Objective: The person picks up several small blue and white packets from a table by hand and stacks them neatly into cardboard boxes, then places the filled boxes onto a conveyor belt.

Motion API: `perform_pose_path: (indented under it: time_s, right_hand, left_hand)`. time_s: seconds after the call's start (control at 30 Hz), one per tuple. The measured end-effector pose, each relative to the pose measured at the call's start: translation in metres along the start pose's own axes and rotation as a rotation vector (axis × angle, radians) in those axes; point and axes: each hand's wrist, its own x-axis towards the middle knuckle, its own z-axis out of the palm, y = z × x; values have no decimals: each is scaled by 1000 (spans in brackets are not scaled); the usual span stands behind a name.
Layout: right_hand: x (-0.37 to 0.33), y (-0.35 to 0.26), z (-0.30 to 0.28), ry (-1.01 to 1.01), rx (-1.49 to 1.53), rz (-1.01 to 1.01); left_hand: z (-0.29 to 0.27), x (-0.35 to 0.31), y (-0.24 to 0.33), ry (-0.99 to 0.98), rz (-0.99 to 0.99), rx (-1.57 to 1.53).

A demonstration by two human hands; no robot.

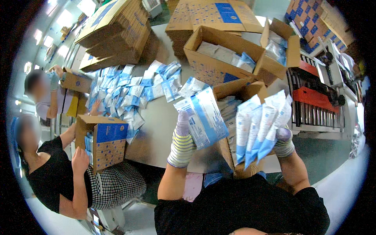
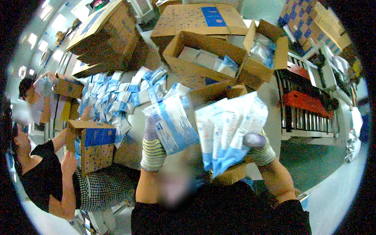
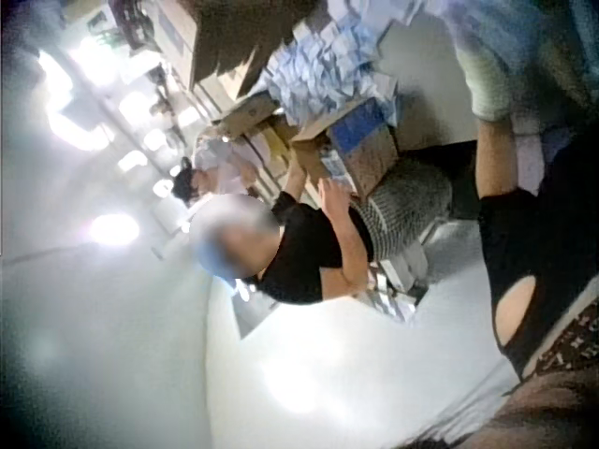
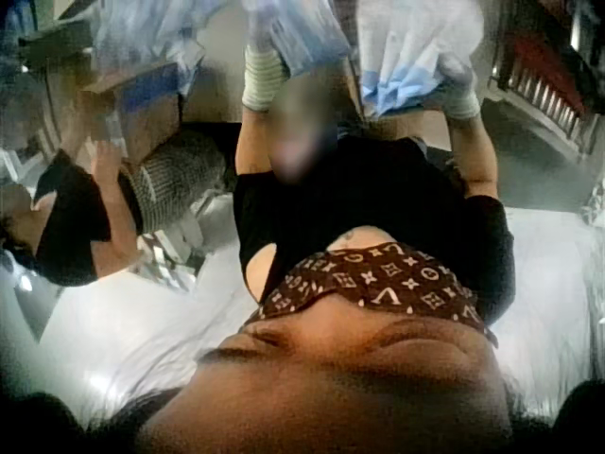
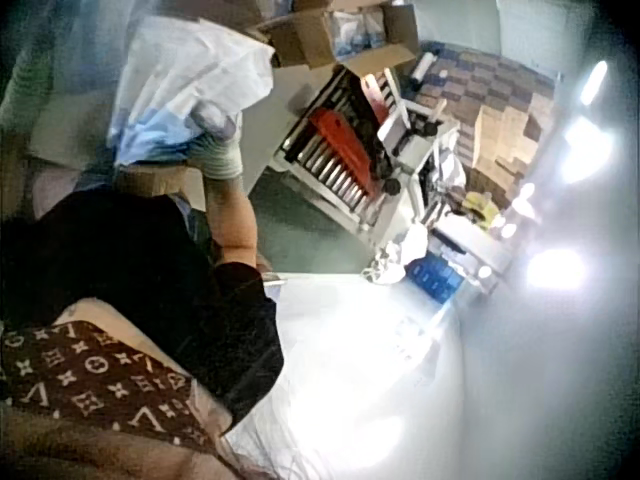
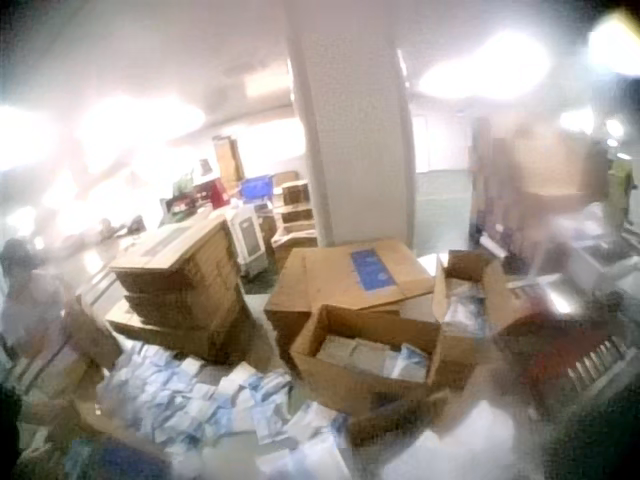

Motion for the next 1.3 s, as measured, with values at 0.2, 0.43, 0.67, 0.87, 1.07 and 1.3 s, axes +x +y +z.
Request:
perform_pose_path:
  time_s: [0.2, 0.43, 0.67, 0.87, 1.07, 1.3]
  right_hand:
    - [0, 2, 36, -139, -651, -355]
    - [-6, 10, -19, -329, -571, -91]
    - [24, -39, -124, -182, -432, -312]
    - [62, -47, -42, -388, -1245, -591]
    - [124, 0, 2, -575, -2094, -388]
    - [134, 40, -15, -666, -2127, -408]
  left_hand:
    - [42, -2, -48, -135, 243, 280]
    - [80, 18, -49, -144, 783, 972]
    - [49, 49, -58, -225, 781, 1539]
    - [13, 79, -142, -418, 107, 2472]
    - [0, 76, -153, -527, 108, 2475]
    - [34, 40, -84, -540, 295, 2277]
